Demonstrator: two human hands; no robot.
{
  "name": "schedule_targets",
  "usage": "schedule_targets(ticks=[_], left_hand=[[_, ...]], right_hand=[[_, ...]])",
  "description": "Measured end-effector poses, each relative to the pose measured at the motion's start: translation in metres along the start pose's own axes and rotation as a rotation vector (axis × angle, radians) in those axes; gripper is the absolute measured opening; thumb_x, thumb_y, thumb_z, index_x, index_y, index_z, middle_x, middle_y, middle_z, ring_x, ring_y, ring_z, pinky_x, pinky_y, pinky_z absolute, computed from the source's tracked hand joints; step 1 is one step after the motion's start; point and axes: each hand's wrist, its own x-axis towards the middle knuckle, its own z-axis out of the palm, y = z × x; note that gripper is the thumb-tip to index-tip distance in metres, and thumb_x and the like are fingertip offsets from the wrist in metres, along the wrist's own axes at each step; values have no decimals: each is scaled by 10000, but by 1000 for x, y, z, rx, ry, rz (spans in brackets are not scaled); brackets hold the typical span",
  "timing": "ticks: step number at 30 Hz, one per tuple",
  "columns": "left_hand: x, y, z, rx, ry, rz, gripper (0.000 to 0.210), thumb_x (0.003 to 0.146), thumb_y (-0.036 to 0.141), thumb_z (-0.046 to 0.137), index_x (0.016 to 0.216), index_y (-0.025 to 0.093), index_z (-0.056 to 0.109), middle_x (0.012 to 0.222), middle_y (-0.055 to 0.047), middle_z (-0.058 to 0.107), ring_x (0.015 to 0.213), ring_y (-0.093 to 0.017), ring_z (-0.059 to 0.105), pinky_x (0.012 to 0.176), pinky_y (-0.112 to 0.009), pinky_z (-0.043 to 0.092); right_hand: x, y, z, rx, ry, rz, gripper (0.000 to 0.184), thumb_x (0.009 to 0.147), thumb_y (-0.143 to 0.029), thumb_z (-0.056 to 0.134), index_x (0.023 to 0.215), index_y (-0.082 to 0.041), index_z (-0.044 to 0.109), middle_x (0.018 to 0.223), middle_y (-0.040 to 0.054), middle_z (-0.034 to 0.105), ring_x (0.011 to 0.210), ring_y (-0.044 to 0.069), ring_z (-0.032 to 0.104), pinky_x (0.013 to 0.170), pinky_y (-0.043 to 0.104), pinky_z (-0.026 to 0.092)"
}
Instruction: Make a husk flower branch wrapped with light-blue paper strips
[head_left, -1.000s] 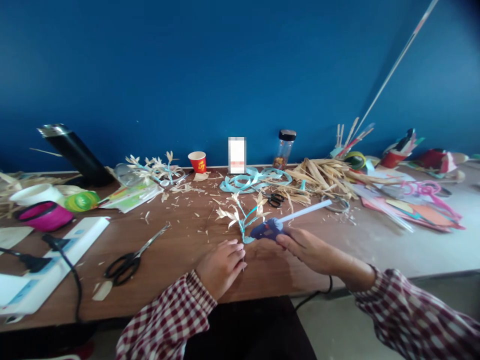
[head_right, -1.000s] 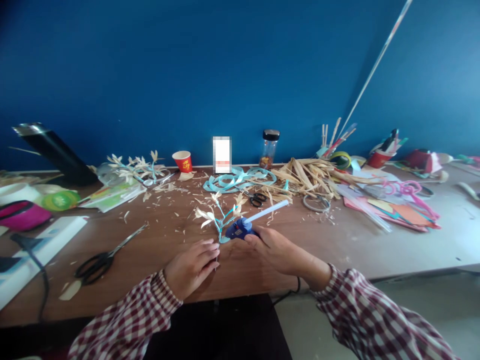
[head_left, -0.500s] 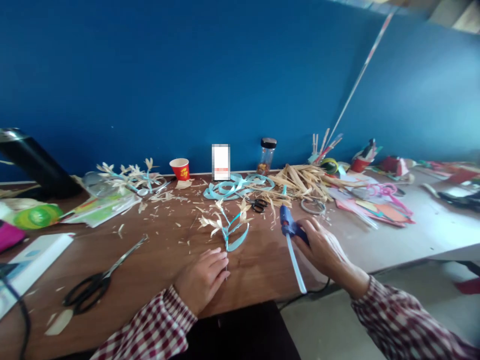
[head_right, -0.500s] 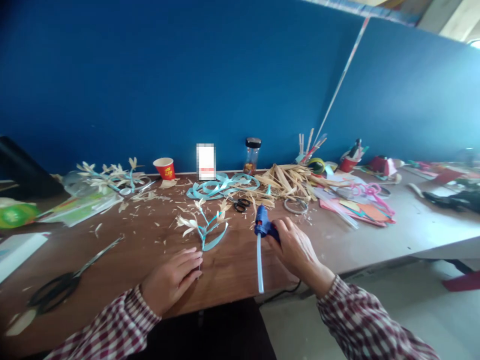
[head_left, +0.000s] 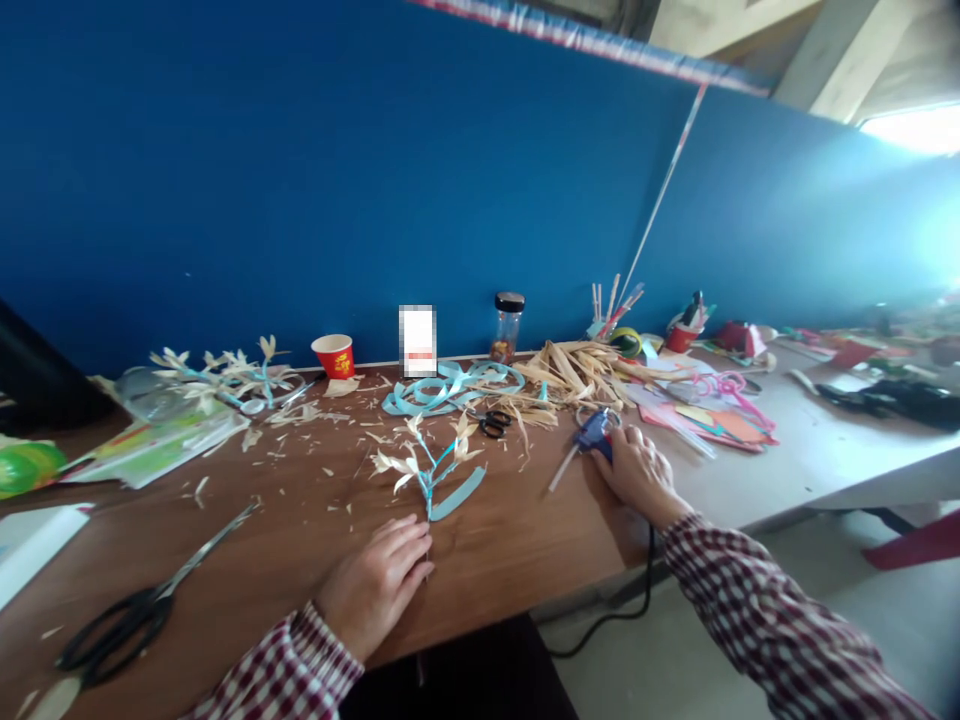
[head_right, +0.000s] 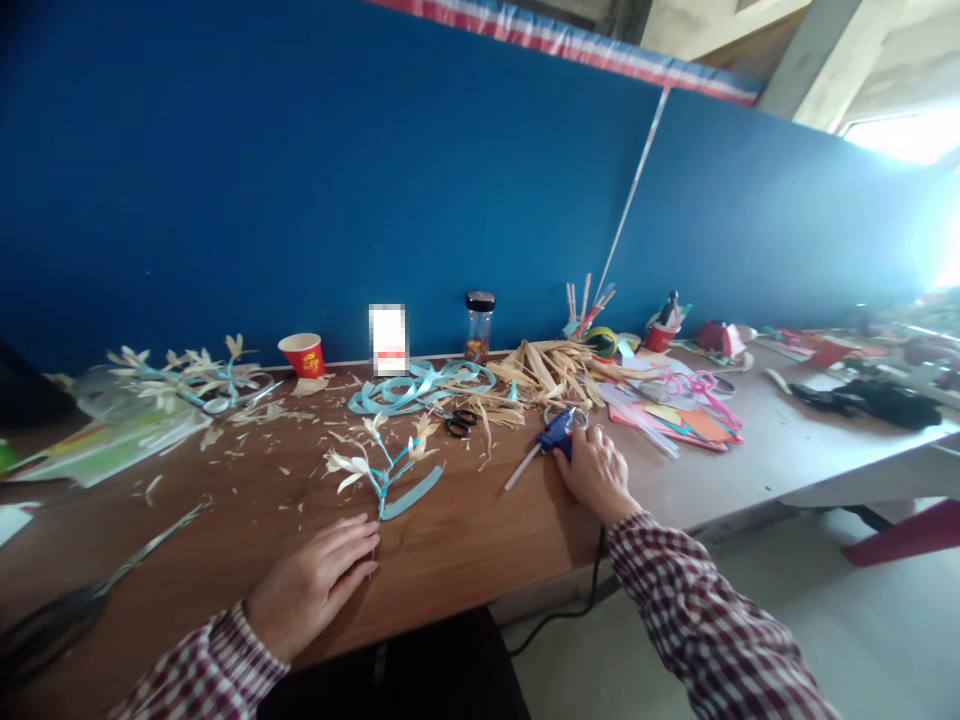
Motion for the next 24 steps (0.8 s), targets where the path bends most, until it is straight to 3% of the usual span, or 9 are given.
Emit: schedule_targets(ticks=[4, 7, 10, 13, 14, 19, 24], left_hand=[[-1, -1, 1, -1, -7, 1, 211, 866, 247, 506, 987, 154, 651, 1041, -87, 692, 1003, -225, 628, 852, -395, 550], [0, 0, 0, -16, -1, -13, 199, 860, 241, 516, 981, 158, 649, 1031, -84, 694, 1001, -226, 627, 854, -397, 546], [4, 4, -3, -45, 22, -37, 180, 861, 218, 508, 946, 158, 655, 993, -77, 700, 982, -219, 625, 842, -380, 546], [11, 8, -6, -77, 22, -82, 167, 860, 190, 502, 886, 153, 663, 929, -73, 697, 931, -211, 621, 819, -369, 539], [13, 9, -7, -99, 5, -107, 163, 857, 187, 506, 862, 155, 666, 910, -71, 692, 902, -204, 617, 804, -359, 535], [18, 9, -9, -126, -71, -317, 182, 840, 228, 526, 766, 178, 685, 806, -64, 645, 808, -201, 580, 714, -335, 486], [28, 3, -12, -142, -183, -614, 289, 844, 393, 498, 709, 209, 676, 728, -46, 656, 716, -204, 607, 647, -314, 428]], right_hand=[[1, 4, -5, 45, -28, 20, 437, 845, -499, 425, 1079, -140, 508, 1016, 142, 527, 910, 289, 536, 691, 362, 407], [-6, -6, -20, 103, 82, 42, 418, 829, -478, 462, 1070, -140, 513, 1007, 142, 530, 897, 290, 531, 685, 365, 410], [-23, -40, -41, 290, 185, -137, 274, 859, -357, 456, 1028, -159, 540, 997, 115, 549, 874, 245, 533, 722, 340, 419], [-40, -91, -55, 542, 14, -554, 193, 888, -234, 415, 907, -192, 602, 879, 68, 585, 839, 193, 548, 754, 293, 428], [-44, -108, -56, 614, -27, -625, 208, 897, -215, 405, 924, -197, 610, 894, 65, 591, 847, 180, 553, 765, 280, 430], [-38, -166, -47, 745, -99, -609, 253, 920, -226, 393, 989, -205, 636, 932, 65, 609, 837, 160, 578, 758, 259, 439], [-24, -179, -35, 773, -216, -560, 183, 865, -250, 496, 937, -222, 662, 950, 46, 630, 877, 164, 590, 771, 245, 432]])
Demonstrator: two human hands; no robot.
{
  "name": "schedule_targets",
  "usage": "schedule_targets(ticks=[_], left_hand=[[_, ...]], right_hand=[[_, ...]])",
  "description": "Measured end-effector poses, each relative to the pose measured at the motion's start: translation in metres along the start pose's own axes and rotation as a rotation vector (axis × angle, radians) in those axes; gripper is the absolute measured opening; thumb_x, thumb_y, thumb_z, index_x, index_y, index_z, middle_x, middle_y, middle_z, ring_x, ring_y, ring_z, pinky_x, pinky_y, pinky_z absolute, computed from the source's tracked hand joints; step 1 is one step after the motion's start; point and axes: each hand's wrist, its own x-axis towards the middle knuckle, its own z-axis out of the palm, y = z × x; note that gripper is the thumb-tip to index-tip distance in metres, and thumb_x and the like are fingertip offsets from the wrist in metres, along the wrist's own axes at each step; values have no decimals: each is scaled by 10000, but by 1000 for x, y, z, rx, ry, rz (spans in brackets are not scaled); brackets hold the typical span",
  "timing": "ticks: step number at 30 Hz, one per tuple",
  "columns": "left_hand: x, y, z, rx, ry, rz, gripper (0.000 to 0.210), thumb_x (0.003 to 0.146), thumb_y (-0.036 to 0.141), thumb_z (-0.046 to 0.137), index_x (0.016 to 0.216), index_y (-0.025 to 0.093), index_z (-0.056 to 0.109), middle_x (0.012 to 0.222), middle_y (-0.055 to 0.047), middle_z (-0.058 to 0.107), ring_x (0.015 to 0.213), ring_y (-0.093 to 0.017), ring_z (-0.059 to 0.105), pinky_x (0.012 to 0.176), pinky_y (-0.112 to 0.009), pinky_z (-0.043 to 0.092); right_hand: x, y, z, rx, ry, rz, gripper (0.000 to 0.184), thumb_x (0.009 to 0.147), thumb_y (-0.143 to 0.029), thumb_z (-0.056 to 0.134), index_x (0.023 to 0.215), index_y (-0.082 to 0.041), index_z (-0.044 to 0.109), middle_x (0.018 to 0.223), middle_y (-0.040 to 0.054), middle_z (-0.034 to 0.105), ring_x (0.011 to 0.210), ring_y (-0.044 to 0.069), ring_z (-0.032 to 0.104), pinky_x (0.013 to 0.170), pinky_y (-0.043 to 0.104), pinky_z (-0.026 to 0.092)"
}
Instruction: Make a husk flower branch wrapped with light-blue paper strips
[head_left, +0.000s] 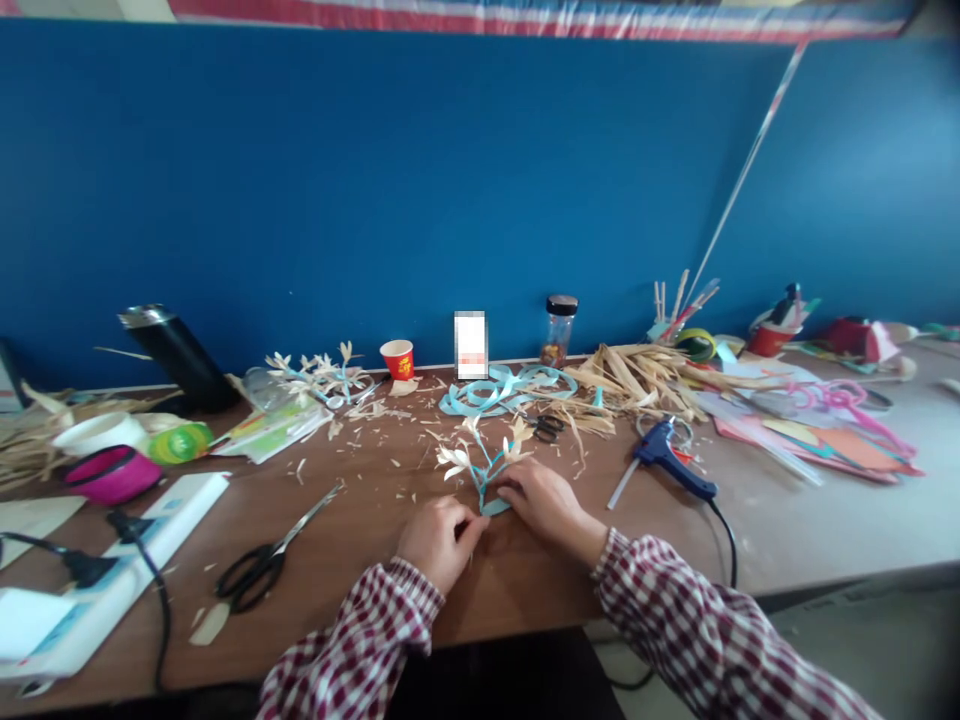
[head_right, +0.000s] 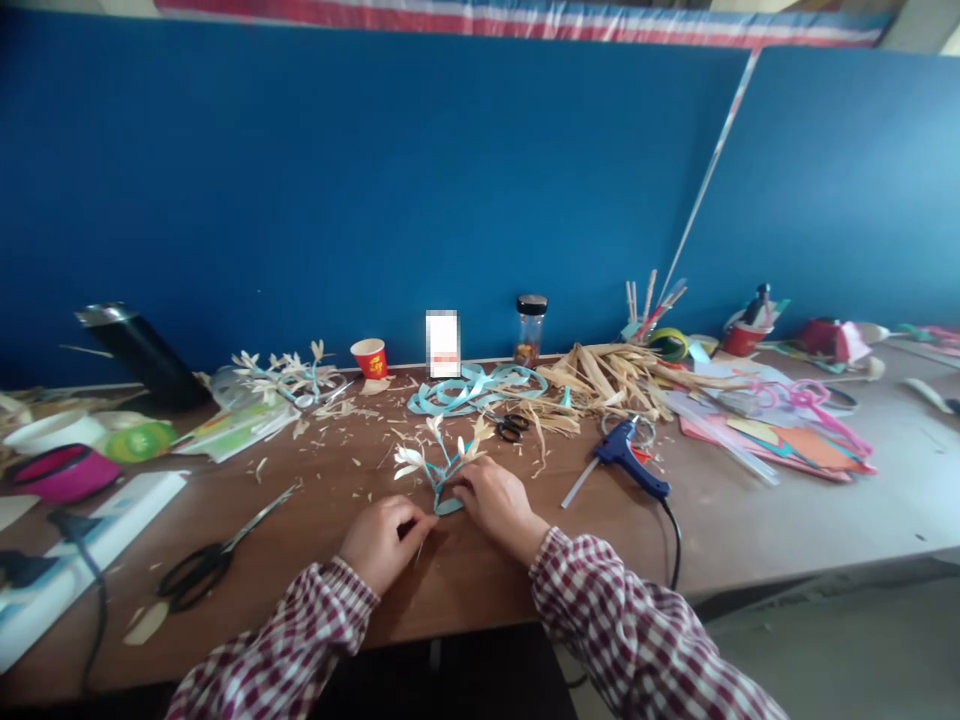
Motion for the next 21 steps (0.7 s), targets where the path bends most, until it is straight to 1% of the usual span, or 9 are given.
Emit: schedule_targets(ticks=[3, 5, 8, 11, 15, 19, 21], left_hand=[[15, 1, -3, -13, -26, -223, 274, 829, 421, 494, 791, 217, 674, 725, -43, 691, 690, -211, 633, 586, -289, 395], [26, 2, -2, -16, -37, -283, 261, 795, 422, 533, 818, 211, 683, 732, -55, 701, 715, -227, 639, 597, -290, 389], [43, 3, 1, -49, -52, -314, 254, 760, 418, 567, 754, 195, 688, 701, -59, 690, 691, -219, 629, 601, -286, 384], [53, 4, 4, -83, -68, -338, 212, 755, 368, 573, 747, 188, 683, 685, -44, 683, 650, -184, 621, 577, -259, 384], [57, 2, 5, -121, -102, -362, 206, 763, 327, 551, 708, 175, 680, 632, -28, 671, 599, -154, 608, 539, -235, 375], [61, -1, 8, -137, -104, -361, 248, 742, 383, 576, 669, 169, 678, 596, -29, 652, 596, -171, 596, 528, -251, 360], [63, -3, 10, -149, -95, -351, 223, 719, 368, 605, 648, 167, 667, 575, -26, 637, 580, -170, 585, 528, -257, 357]], right_hand=[[0, 1, 2, 21, -3, 26, 172, 827, -247, 543, 959, -238, 653, 981, 29, 632, 887, 165, 591, 761, 240, 427], [-2, 0, 2, 14, 1, 44, 218, 831, -245, 532, 1019, -259, 642, 989, 25, 634, 893, 169, 593, 756, 242, 424], [-2, -2, 1, -4, 5, 61, 295, 846, -241, 506, 1116, -298, 610, 993, 25, 637, 912, 176, 594, 760, 245, 418], [-2, -3, 1, -11, 11, 70, 330, 852, -256, 502, 1166, -316, 582, 1014, 26, 634, 929, 181, 591, 765, 246, 412], [-1, -3, 0, -4, -11, 84, 292, 864, -294, 493, 1132, -324, 603, 1015, 20, 634, 925, 176, 592, 754, 239, 409], [-1, -3, 0, 6, -23, 90, 265, 865, -325, 493, 1097, -327, 622, 989, 16, 637, 916, 177, 591, 747, 240, 410], [0, -2, 1, 11, -23, 89, 252, 860, -306, 497, 1071, -318, 633, 996, 15, 632, 918, 175, 590, 751, 238, 412]])
